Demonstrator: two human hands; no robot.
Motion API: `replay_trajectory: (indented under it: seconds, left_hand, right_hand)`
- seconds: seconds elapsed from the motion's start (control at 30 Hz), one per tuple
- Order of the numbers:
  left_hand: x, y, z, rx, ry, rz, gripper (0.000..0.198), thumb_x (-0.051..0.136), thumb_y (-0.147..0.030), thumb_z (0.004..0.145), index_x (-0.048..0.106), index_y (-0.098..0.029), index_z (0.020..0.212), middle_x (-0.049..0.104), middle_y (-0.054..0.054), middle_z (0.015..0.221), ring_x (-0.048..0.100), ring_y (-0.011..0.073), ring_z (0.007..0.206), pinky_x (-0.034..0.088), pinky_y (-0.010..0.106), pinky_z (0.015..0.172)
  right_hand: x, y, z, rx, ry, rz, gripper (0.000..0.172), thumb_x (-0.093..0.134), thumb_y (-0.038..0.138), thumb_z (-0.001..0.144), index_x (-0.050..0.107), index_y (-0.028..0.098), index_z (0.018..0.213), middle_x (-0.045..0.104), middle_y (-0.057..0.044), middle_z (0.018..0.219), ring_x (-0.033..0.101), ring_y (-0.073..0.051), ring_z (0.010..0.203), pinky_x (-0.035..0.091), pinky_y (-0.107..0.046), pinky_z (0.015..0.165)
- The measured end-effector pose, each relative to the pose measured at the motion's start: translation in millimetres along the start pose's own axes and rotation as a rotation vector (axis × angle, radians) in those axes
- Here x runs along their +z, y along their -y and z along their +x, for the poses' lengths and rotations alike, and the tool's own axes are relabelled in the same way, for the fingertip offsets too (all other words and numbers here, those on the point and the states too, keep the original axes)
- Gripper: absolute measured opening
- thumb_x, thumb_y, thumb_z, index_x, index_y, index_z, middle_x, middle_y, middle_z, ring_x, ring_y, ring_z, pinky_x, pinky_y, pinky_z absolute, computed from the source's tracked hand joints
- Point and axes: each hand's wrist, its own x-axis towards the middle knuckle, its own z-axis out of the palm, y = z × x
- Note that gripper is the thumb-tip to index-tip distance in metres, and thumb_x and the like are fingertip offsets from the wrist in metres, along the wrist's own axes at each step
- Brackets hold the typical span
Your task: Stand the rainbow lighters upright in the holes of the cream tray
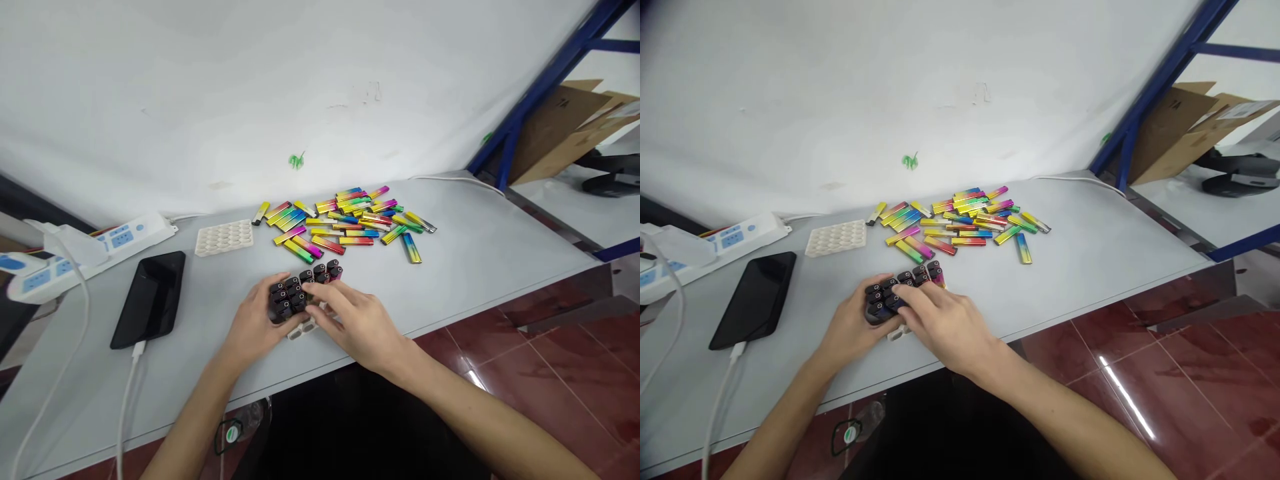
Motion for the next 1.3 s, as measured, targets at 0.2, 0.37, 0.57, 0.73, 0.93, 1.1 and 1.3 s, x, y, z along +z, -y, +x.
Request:
replay_trajectory:
  seconds: [0.2, 0.37, 0.57, 0.73, 0.93, 1.1, 1.3]
  left_hand:
    - [0.4, 0.0, -0.4, 0.026, 0.01, -0.007, 0.067, 0.071, -0.055, 0.076, 0.046, -0.027, 0.132, 0.063, 0.007, 0.127, 0.063, 0.0281, 0.114, 0.051, 0.044, 0.097]
    - [0.3, -1.7, -0.2, 0.039, -0.011, -0.001, 0.061, 0.068, -0.054, 0.079, 0.048, -0.026, 0.129, 0.064, 0.007, 0.126, 0.063, 0.0276, 0.114, 0.05, 0.044, 0.098]
    - [-0.1, -3.1, 0.0, 0.062, -0.016, 0.028, 0.055, 0.067, -0.052, 0.08, 0.05, -0.026, 0.126, 0.065, 0.005, 0.122, 0.064, 0.0263, 0.111, 0.051, 0.041, 0.096]
    - [-0.9, -3.0, 0.2, 0.07, -0.022, 0.044, 0.055, 0.067, -0.051, 0.08, 0.05, -0.025, 0.125, 0.067, 0.005, 0.12, 0.064, 0.0264, 0.11, 0.051, 0.04, 0.096]
    - [-0.7, -4.0, 0.2, 0.069, -0.036, 0.036, 0.053, 0.068, -0.051, 0.08, 0.051, -0.025, 0.124, 0.067, 0.005, 0.119, 0.065, 0.0259, 0.108, 0.052, 0.04, 0.094]
    - [-0.7, -3.6, 0.8, 0.075, -0.034, 0.057, 0.051, 0.067, -0.051, 0.08, 0.053, -0.024, 0.121, 0.067, 0.006, 0.116, 0.066, 0.0263, 0.105, 0.053, 0.04, 0.091]
    - [-0.5, -2.1, 1.2, 0.087, -0.042, 0.071, 0.049, 0.067, -0.051, 0.08, 0.053, -0.024, 0.118, 0.068, 0.005, 0.111, 0.067, 0.0258, 0.101, 0.053, 0.039, 0.087]
  right_hand:
    - [-32.8, -48.2, -3.7, 0.208, -0.155, -0.135, 0.026, 0.051, 0.034, 0.096, 0.062, 0.02, 0.114, 0.07, -0.005, 0.09, 0.064, -0.014, 0.07, 0.049, -0.026, 0.061]
    - [-57.3, -114.2, -19.4, 0.616, -0.126, -0.609, 0.045, 0.055, 0.052, 0.088, 0.063, 0.015, 0.113, 0.065, -0.016, 0.105, 0.059, -0.032, 0.1, 0.046, -0.041, 0.079]
    - [-62.2, -143.0, -36.4, 0.763, -0.052, -0.586, 0.057, 0.052, 0.062, 0.085, 0.063, 0.015, 0.115, 0.06, -0.016, 0.108, 0.056, -0.033, 0.104, 0.043, -0.045, 0.088]
    - [-61.4, -155.3, -20.8, 0.8, -0.061, -0.517, 0.05, 0.046, 0.055, 0.089, 0.062, 0.017, 0.118, 0.06, -0.015, 0.109, 0.058, -0.03, 0.103, 0.045, -0.043, 0.084]
    - [-70.7, -168.3, -10.9, 0.828, -0.048, -0.399, 0.025, 0.057, 0.035, 0.079, 0.055, 0.018, 0.098, 0.064, -0.01, 0.092, 0.059, -0.023, 0.077, 0.042, -0.034, 0.067]
    - [-61.7, -143.1, -6.8, 0.726, -0.153, -0.142, 0.035, 0.054, 0.031, 0.082, 0.048, 0.018, 0.115, 0.065, -0.007, 0.09, 0.058, -0.019, 0.066, 0.043, -0.033, 0.064]
    - [-23.4, -112.7, 12.6, 0.544, -0.045, 0.33, 0.026, 0.045, 0.03, 0.089, 0.048, 0.02, 0.113, 0.064, -0.004, 0.091, 0.054, -0.014, 0.061, 0.044, -0.03, 0.062]
